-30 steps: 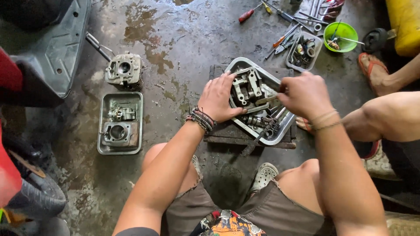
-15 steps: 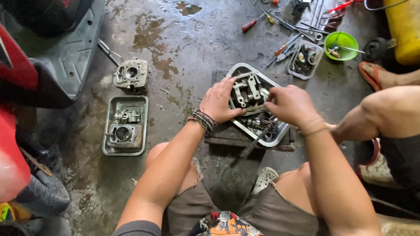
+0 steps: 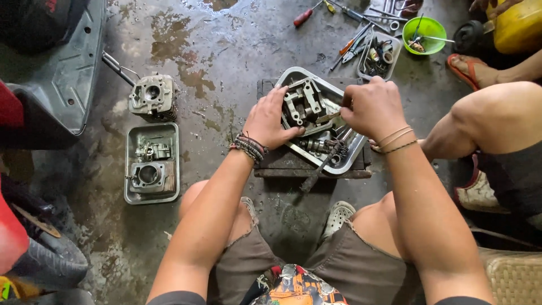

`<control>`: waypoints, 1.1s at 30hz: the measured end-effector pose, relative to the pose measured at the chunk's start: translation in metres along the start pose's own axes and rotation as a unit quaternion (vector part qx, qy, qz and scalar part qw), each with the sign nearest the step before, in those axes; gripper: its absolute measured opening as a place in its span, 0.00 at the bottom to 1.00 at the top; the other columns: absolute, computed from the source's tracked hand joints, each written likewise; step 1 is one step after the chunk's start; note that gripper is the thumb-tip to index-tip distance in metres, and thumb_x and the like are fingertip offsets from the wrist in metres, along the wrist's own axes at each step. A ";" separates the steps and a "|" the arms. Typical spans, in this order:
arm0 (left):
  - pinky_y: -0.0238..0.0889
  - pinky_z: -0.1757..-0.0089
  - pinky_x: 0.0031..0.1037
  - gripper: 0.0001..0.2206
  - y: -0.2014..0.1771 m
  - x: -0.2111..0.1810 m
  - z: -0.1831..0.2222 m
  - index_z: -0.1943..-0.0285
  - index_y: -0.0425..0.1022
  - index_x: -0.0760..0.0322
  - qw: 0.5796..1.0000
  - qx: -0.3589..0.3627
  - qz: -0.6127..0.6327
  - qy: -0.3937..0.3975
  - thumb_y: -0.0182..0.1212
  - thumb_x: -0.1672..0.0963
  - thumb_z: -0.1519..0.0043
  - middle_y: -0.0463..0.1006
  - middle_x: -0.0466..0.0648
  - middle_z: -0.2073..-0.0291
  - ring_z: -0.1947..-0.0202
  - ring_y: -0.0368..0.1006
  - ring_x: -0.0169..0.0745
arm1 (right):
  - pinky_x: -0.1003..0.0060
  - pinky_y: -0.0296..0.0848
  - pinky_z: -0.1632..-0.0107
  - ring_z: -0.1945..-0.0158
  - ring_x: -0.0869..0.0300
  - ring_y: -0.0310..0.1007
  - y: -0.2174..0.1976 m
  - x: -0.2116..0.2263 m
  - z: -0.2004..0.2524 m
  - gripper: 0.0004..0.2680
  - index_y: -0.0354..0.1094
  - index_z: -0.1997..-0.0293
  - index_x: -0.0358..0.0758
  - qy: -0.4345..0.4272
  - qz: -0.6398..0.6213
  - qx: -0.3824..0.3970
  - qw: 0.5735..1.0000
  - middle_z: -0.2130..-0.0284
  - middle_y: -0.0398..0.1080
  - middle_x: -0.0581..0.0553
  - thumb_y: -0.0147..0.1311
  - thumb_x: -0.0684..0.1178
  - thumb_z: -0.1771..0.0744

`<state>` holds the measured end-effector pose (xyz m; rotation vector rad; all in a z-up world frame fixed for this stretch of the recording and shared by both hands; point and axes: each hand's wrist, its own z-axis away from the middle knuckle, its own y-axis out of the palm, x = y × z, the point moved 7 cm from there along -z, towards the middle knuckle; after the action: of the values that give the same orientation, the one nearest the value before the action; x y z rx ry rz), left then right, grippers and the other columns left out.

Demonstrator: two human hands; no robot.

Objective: Cleaning motorcycle engine components using a brush and cleaning solution in a metal tray

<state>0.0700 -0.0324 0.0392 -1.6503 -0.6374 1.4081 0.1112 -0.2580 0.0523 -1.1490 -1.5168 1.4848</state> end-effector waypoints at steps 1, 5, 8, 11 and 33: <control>0.57 0.38 0.54 0.46 0.000 0.001 0.000 0.24 0.51 0.63 1.000 0.000 -0.001 -0.002 0.72 0.45 0.48 0.59 0.61 0.28 0.33 0.62 0.63 | 0.56 0.70 0.55 0.57 0.52 0.74 -0.001 0.007 0.001 0.06 0.74 0.68 0.60 -0.002 -0.001 0.001 1.000 0.78 0.73 0.52 0.56 0.61 0.38; 0.58 0.38 0.53 0.47 0.004 0.004 -0.003 0.24 0.52 0.61 1.000 -0.010 0.001 0.005 0.72 0.43 0.49 0.60 0.60 0.29 0.33 0.63 0.63 | 0.55 0.71 0.54 0.57 0.52 0.74 0.007 0.028 -0.003 0.05 0.75 0.68 0.62 -0.027 -0.017 0.005 0.999 0.76 0.75 0.52 0.57 0.60 0.39; 0.58 0.38 0.53 0.47 0.003 0.002 -0.003 0.24 0.52 0.61 1.000 -0.007 -0.004 0.007 0.72 0.42 0.49 0.60 0.61 0.29 0.33 0.63 0.63 | 0.56 0.68 0.53 0.56 0.54 0.73 0.002 0.014 -0.007 0.04 0.74 0.69 0.64 -0.020 0.017 -0.009 1.000 0.77 0.74 0.54 0.57 0.61 0.39; 0.57 0.38 0.54 0.46 0.000 0.000 -0.002 0.24 0.52 0.62 1.000 -0.009 -0.001 0.003 0.72 0.44 0.48 0.60 0.62 0.30 0.33 0.63 0.64 | 0.57 0.67 0.53 0.56 0.55 0.72 -0.024 -0.001 -0.001 0.05 0.74 0.69 0.65 -0.005 0.061 -0.037 0.997 0.77 0.74 0.55 0.56 0.63 0.38; 0.55 0.37 0.55 0.45 -0.003 0.009 0.002 0.23 0.51 0.61 1.000 0.016 0.014 0.015 0.71 0.45 0.47 0.61 0.61 0.30 0.32 0.61 0.63 | 0.43 0.73 0.56 0.58 0.39 0.76 0.004 -0.002 -0.029 0.06 0.73 0.67 0.44 -0.025 -0.230 -0.008 0.973 0.72 0.75 0.38 0.61 0.51 0.38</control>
<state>0.0710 -0.0231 0.0375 -1.6589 -0.5730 1.4035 0.1392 -0.2493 0.0508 -0.7024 -1.6910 1.1912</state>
